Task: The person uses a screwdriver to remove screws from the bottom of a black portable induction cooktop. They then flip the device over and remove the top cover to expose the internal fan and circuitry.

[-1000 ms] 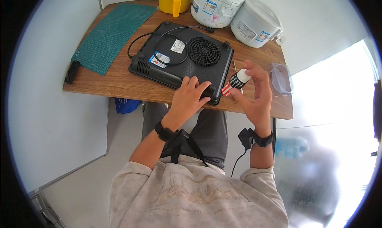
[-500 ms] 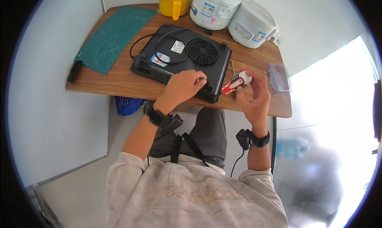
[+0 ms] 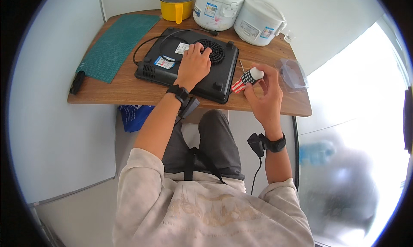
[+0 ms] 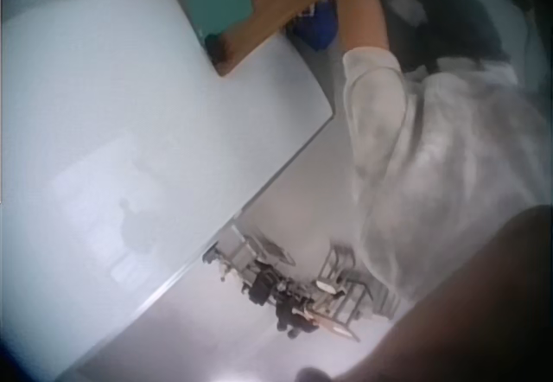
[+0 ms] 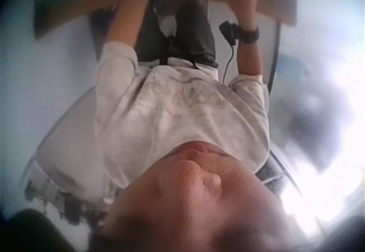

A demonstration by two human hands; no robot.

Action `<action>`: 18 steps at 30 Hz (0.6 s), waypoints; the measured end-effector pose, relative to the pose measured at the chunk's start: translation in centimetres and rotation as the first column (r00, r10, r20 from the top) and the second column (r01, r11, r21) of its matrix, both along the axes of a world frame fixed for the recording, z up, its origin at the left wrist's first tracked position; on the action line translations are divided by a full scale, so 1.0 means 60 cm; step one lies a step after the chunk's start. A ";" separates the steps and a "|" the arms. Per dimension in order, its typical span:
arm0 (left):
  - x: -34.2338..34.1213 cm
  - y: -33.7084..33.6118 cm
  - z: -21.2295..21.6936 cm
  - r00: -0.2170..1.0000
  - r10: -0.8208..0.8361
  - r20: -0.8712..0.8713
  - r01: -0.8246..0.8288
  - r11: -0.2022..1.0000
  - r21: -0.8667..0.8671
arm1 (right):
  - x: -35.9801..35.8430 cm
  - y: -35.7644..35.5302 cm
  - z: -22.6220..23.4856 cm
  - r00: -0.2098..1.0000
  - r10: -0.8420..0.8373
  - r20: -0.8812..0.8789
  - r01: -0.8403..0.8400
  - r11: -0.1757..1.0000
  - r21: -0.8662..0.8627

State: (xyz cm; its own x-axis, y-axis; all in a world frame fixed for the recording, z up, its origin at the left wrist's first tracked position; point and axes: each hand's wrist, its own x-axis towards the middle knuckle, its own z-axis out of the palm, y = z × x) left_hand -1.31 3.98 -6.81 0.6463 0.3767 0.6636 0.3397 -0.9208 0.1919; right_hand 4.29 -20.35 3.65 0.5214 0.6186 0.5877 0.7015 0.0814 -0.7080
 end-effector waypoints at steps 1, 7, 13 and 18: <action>0.001 0.003 -0.002 1.000 0.008 0.009 -0.008 1.000 0.011 | -0.002 0.000 -0.004 1.000 -0.003 -0.005 0.003 1.000 0.022; 0.009 -0.004 -0.014 0.980 0.142 -0.138 -0.139 0.990 0.035 | 0.003 0.006 -0.017 0.954 -0.160 0.252 0.154 0.987 0.044; 0.016 0.003 -0.017 0.958 0.143 -0.250 -0.154 0.988 -0.026 | 0.005 0.017 -0.011 0.999 -0.012 -0.036 0.017 0.992 0.128; 0.017 0.001 -0.016 0.950 0.138 -0.280 -0.155 0.987 -0.038 | 0.016 0.021 -0.008 0.955 -0.105 0.276 0.083 0.992 0.092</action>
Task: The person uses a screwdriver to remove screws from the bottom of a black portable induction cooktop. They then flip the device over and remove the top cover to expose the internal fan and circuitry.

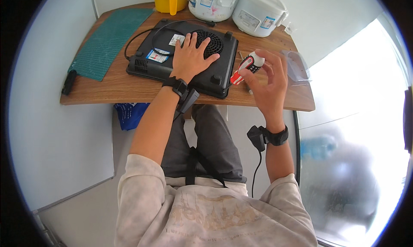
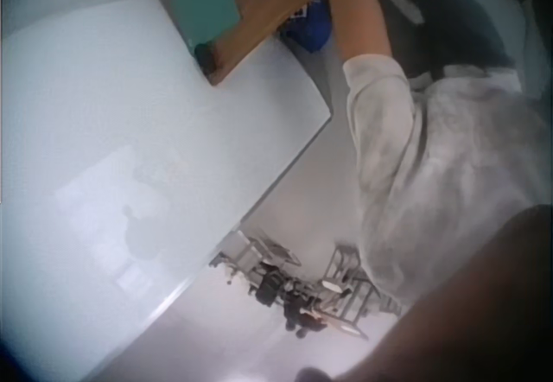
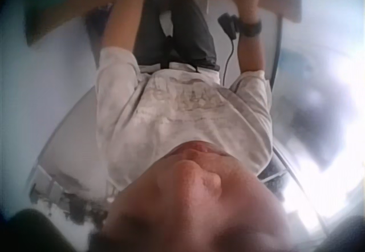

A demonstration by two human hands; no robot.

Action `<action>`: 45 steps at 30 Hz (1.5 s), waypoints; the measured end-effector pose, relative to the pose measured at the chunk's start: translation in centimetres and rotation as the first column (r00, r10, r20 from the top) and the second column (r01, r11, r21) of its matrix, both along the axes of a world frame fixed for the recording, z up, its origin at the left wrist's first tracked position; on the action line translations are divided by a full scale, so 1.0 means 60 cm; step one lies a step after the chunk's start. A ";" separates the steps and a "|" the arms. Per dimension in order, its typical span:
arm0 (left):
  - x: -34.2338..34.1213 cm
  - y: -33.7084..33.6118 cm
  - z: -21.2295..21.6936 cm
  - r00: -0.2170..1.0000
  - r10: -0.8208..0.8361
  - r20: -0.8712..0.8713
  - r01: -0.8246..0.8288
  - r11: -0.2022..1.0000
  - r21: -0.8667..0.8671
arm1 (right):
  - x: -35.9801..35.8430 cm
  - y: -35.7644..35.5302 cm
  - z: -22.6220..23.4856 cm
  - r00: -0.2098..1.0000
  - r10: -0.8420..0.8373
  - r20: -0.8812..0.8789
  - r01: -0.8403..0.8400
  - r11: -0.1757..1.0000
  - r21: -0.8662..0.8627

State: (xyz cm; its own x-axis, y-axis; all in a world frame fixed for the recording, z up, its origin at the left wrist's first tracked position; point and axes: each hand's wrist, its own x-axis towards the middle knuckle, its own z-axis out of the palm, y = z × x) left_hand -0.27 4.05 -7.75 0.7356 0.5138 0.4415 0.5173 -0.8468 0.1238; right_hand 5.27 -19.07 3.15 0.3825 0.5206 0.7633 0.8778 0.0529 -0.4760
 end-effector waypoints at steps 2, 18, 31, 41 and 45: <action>-0.001 0.000 0.001 1.000 0.003 -0.014 -0.003 1.000 0.013 | 0.004 0.002 0.004 0.999 0.001 -0.043 -0.002 1.000 -0.028; -0.003 0.004 -0.014 0.999 0.004 0.034 -0.005 0.999 0.050 | 0.008 0.029 -0.001 0.970 0.134 -0.205 -0.116 0.989 0.094; -0.004 0.004 -0.007 1.000 0.010 0.011 -0.010 0.999 0.041 | 0.025 0.009 -0.002 0.977 0.097 -0.192 -0.091 0.995 0.037; -0.003 0.005 -0.013 1.000 -0.007 0.029 0.004 0.996 0.084 | 0.024 0.003 -0.003 0.986 0.092 -0.136 -0.091 0.996 0.013; -0.003 0.006 -0.015 0.999 -0.015 0.045 0.011 0.997 0.082 | 0.021 0.001 -0.004 0.975 0.124 -0.184 -0.120 0.992 0.032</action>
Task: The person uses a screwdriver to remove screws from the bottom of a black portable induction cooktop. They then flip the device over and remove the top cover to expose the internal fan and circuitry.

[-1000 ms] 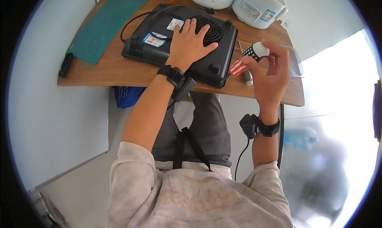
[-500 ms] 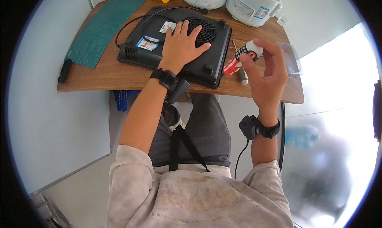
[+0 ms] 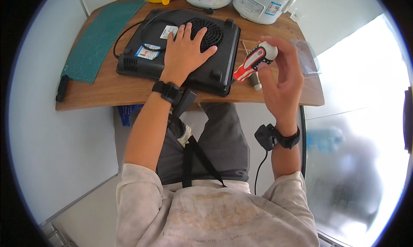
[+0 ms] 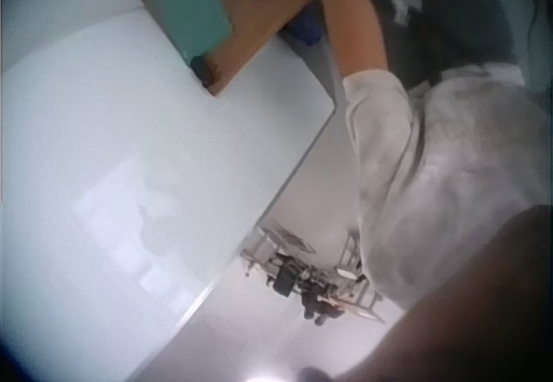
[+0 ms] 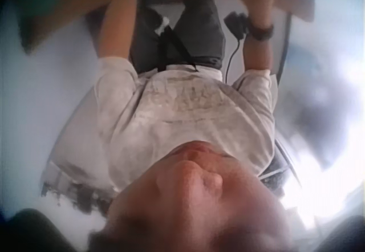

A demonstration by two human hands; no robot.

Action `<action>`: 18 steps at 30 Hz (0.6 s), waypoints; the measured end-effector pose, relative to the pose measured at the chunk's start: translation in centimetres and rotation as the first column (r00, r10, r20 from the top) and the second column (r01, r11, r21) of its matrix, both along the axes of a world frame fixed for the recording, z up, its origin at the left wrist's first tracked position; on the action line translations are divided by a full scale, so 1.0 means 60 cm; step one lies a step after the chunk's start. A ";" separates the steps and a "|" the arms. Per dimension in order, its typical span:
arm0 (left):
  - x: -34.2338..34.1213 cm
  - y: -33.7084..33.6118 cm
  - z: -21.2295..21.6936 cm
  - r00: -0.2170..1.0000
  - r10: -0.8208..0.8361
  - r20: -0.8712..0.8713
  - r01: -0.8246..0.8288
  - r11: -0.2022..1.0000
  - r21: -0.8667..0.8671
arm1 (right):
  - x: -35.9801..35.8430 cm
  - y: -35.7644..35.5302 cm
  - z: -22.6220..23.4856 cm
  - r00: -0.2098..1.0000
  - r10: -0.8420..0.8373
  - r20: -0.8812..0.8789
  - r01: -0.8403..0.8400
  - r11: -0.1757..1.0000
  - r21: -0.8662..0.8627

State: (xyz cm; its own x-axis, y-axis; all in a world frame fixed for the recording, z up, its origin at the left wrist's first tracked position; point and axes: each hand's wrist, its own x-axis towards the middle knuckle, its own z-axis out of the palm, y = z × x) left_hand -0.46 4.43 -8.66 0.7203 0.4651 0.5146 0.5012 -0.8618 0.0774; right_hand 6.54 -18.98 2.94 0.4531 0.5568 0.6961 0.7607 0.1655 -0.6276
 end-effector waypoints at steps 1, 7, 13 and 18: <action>-0.002 -0.003 0.000 1.000 0.001 -0.003 -0.001 1.000 -0.007 | 0.001 0.000 -0.001 0.999 -0.013 0.034 0.014 1.000 -0.019; 0.000 -0.001 0.001 1.000 -0.004 0.018 0.004 1.000 0.002 | -0.008 0.011 -0.002 0.998 -0.013 -0.053 0.015 0.999 0.037; -0.001 -0.005 0.001 0.999 -0.011 0.032 0.010 1.000 0.026 | -0.005 0.007 0.006 0.976 -0.041 0.215 0.057 0.996 -0.068; -0.001 -0.007 0.002 1.000 -0.007 0.028 0.007 1.000 0.003 | -0.006 0.006 0.000 0.999 0.048 -0.013 -0.049 0.996 -0.073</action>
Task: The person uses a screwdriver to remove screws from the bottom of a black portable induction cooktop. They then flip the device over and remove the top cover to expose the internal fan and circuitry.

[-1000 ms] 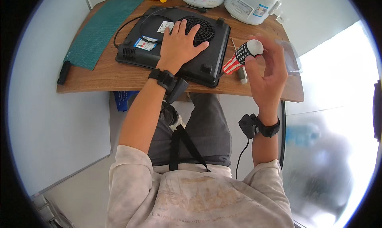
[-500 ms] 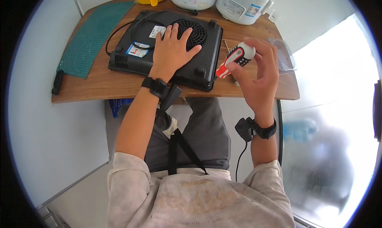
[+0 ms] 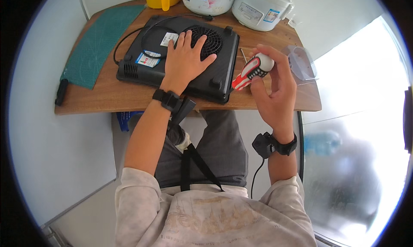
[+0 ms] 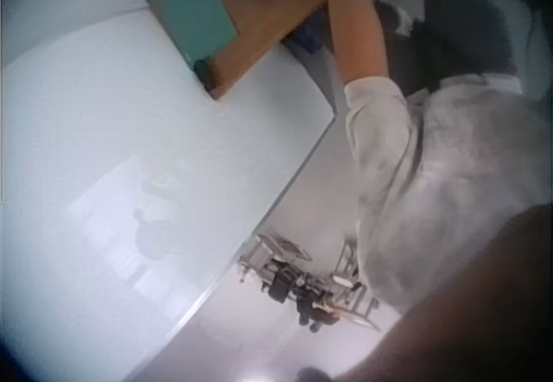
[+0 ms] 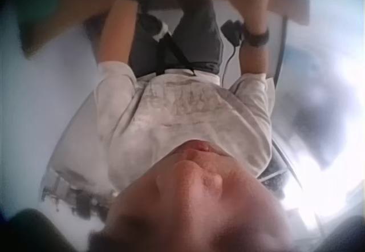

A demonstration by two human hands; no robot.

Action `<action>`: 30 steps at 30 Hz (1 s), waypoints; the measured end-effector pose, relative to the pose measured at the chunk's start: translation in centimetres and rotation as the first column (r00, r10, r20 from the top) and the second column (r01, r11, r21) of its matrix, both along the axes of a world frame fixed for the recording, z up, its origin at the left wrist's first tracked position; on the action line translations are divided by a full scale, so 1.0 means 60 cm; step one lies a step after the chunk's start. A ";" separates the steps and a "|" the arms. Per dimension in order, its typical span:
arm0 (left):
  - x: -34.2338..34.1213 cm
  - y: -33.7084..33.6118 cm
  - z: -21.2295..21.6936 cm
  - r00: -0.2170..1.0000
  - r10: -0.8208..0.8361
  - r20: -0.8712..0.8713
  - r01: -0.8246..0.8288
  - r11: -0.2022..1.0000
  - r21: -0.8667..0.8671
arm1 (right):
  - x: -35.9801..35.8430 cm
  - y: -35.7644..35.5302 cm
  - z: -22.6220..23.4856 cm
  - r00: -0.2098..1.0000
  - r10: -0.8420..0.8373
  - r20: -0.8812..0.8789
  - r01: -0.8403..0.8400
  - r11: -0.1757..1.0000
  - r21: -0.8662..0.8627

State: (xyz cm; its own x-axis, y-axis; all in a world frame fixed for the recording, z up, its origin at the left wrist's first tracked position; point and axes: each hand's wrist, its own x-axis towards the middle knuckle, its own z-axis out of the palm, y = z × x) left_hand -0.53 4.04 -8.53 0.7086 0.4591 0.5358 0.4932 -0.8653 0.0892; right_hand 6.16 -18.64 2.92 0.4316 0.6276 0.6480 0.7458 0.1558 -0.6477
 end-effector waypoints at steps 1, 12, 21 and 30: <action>0.001 0.001 0.003 1.000 -0.002 -0.001 0.002 1.000 0.000 | 0.000 0.001 0.002 1.000 0.009 -0.001 -0.009 1.000 0.004; -0.001 -0.002 0.006 1.000 0.001 -0.023 -0.001 1.000 -0.019 | 0.003 -0.009 0.010 0.999 0.010 -0.031 -0.011 1.000 -0.028; -0.003 -0.006 0.011 1.000 0.003 -0.031 -0.005 0.999 -0.045 | -0.007 -0.012 0.011 0.997 -0.039 -0.066 0.032 0.994 -0.103; -0.002 -0.009 0.019 0.999 0.000 -0.045 -0.002 0.998 -0.062 | -0.004 -0.008 0.015 0.995 -0.067 0.078 0.077 0.989 -0.129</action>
State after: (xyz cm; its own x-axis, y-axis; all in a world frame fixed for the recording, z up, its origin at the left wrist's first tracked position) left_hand -0.66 3.53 -7.37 0.7311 0.4910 0.4738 0.4988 -0.8584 0.1198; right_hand 5.93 -19.13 3.82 0.4331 0.6786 0.5932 0.7983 0.0167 -0.6020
